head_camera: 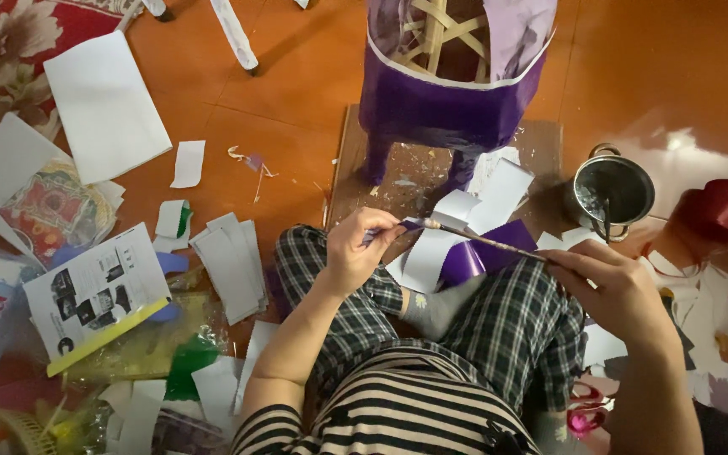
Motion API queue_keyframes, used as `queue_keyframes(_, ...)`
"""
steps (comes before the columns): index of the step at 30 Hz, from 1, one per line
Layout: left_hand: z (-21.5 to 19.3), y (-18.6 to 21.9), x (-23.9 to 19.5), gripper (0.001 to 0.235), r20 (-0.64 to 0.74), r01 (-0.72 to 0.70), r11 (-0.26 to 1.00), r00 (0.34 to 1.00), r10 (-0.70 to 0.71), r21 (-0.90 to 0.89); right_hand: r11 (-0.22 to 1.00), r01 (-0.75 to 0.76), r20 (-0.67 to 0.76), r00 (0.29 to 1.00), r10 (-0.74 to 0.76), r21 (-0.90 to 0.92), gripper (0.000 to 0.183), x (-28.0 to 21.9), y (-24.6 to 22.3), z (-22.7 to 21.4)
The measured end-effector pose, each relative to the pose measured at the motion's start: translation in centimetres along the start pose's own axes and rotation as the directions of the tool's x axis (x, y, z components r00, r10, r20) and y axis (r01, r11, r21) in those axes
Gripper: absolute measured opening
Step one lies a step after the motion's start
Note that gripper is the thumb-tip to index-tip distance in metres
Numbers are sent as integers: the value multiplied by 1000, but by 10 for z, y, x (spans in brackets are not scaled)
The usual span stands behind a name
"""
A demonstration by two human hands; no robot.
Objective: Apply strips of purple paper to a bamboo lantern frame using adhesive and scissors.
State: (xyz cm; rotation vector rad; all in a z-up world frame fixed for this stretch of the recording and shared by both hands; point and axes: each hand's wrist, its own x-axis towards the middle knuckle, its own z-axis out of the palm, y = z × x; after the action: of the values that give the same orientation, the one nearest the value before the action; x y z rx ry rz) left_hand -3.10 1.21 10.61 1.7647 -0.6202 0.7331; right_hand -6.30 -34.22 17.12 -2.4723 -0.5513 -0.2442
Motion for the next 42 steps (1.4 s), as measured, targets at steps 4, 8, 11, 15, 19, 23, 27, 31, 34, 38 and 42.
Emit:
queue_keyframes(4,-6,3,5,27,63,-45,997,997,41,62,999,28,34,999,-27,-19,21,5,-5,-7)
queue_keyframes(8,-10,6,9,26,153,-84,995,985,74,60,973,159,13,987,-160,-169,21,8,1,-13)
queue_keyframes(11,-8,5,8,27,202,-84,995,977,71,52,955,123,61,992,-111,-269,21,15,-14,-21)
queue_keyframes(15,-2,8,8,27,224,-98,995,971,88,33,959,173,44,985,-168,-226,20,15,-13,-18)
queue_keyframes(19,4,-7,-7,23,150,10,999,989,-5,-34,972,141,0,990,-144,-189,19,13,-6,-9)
queue_keyframes(23,10,-12,-19,21,22,223,945,974,-225,-238,984,86,-48,994,-95,-154,19,11,2,-2)
queue_keyframes(27,19,-5,-14,21,18,312,864,943,-332,-395,997,-36,-128,991,44,67,20,7,14,21)
queue_keyframes(31,45,-3,-21,19,68,404,733,894,-442,-547,800,-239,-19,954,298,550,29,27,-25,63)
queue_keyframes(34,59,2,-25,19,73,439,679,865,-497,-588,550,-334,106,909,403,766,36,41,-47,98)
queue_keyframes(38,56,9,-12,30,113,465,637,852,-511,-615,567,-265,13,913,409,780,13,53,-47,112)
queue_keyframes(42,39,15,25,32,198,455,714,887,-418,-532,630,-190,-24,949,314,753,11,72,-52,90)
